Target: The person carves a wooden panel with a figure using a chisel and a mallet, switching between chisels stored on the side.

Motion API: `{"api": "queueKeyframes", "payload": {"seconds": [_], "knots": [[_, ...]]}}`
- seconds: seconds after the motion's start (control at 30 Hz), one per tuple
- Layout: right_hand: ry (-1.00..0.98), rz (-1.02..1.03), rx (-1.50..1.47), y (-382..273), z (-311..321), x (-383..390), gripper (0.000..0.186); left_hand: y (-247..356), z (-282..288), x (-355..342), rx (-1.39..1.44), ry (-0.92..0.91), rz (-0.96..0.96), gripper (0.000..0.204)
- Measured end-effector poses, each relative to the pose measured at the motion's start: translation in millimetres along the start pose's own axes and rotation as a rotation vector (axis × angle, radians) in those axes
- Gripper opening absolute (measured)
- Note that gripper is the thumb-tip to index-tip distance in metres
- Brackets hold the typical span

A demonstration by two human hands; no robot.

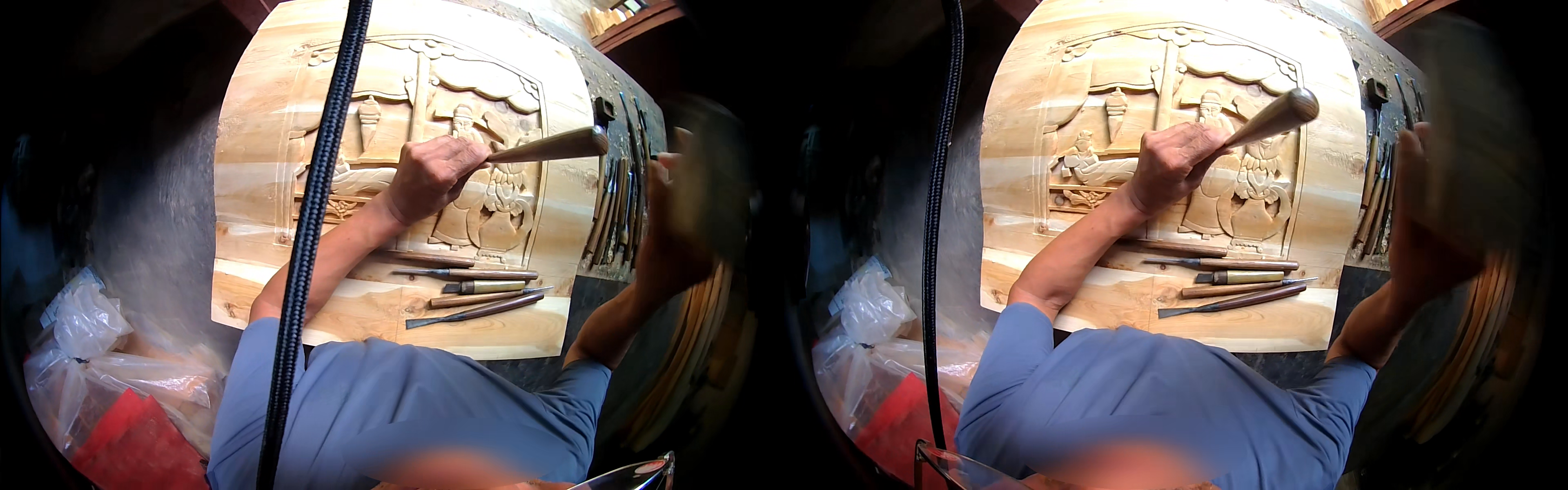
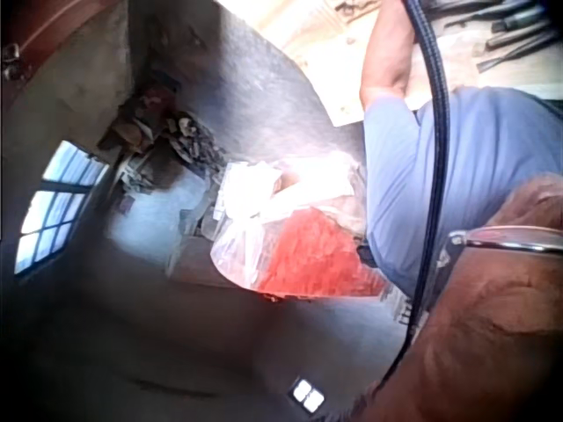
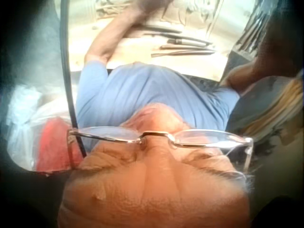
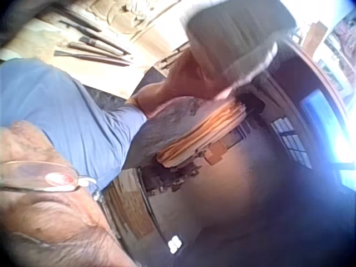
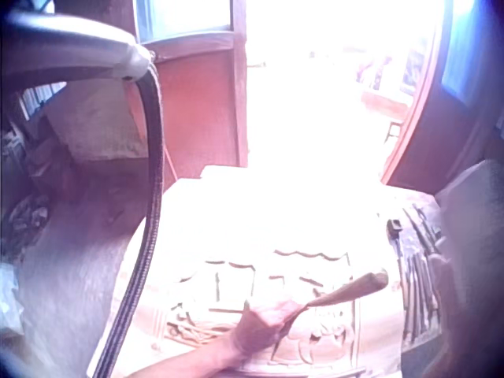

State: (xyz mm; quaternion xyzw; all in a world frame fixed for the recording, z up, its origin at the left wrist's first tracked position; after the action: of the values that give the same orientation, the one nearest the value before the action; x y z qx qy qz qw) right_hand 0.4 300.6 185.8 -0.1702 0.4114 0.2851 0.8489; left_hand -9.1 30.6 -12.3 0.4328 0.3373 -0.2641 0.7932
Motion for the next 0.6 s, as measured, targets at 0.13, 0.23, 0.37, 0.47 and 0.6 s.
{"api": "queueKeyframes", "payload": {"seconds": [0.13, 0.23, 0.37, 0.47, 0.6], "knots": [[-0.093, 0.091, 0.004, -10, -8, -16, 0.069, -1, -2, 2, 0.000, -0.023, 0.012, 0.019], [-0.087, 0.007, 0.055, 10, 5, -11, 0.062, -2, -3, 1, 0.002, -0.004, 0.003, 0.020], [-0.118, 0.023, 0.074, 7, 1, -14, 0.059, -2, -3, 2, -0.032, -0.029, -0.012, 0.020], [-0.102, 0.060, 0.059, 10, 2, -16, 0.062, 1, -1, 0, -0.024, -0.027, -0.002, 0.019], [-0.063, 0.009, 0.019, -1, -11, -11, 0.066, 1, -5, -2, 0.013, -0.015, 0.034, 0.015]]}}
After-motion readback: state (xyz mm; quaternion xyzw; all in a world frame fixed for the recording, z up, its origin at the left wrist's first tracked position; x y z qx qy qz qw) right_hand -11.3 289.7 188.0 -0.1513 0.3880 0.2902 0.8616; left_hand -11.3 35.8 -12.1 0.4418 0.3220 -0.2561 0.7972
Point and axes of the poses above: each hand's wrist, its own x-axis away from the middle knuckle, its own z-axis out of the back of the hand, y = z × x, the point moved 4 cm from there along -x, towards the middle knuckle, and after that the axes turned 6 degrees about y, right-handed, at the moved point
